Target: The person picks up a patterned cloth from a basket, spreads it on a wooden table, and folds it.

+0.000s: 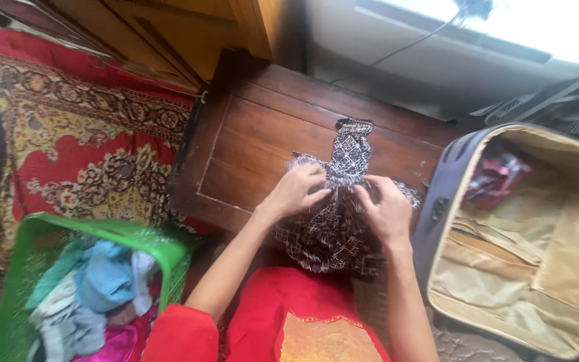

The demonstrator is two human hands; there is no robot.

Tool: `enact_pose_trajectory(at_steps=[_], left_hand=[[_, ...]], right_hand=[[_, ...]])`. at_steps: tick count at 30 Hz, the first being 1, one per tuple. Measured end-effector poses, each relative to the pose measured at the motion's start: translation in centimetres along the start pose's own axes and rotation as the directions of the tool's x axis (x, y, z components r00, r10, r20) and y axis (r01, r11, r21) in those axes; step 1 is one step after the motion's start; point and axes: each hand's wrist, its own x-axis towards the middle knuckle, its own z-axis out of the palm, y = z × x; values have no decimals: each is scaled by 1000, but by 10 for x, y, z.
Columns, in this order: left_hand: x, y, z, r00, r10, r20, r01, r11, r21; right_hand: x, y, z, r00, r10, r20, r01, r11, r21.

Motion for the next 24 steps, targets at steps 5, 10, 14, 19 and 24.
enact_pose_trajectory(at_steps=[5,10,14,19,24], left_hand=[[10,-78,46,999,-39,3,38,972,-234],[8,-140,83,997,-78,-25,68,959,-274],[0,-170,107,992,54,-114,-81,965,-249],[-4,-184,122,977,138,-160,-156,982,-106],[-3,-184,121,922,274,-274,-269,961,57]], right_hand=[[33,58,99,947,-321,-30,323,944,71],[49,126,186,995,-101,-16,97,887,451],[38,140,200,972,-187,-142,230,879,417],[34,121,189,950,-256,-177,310,821,479],[31,126,191,984,-155,-92,180,785,593]])
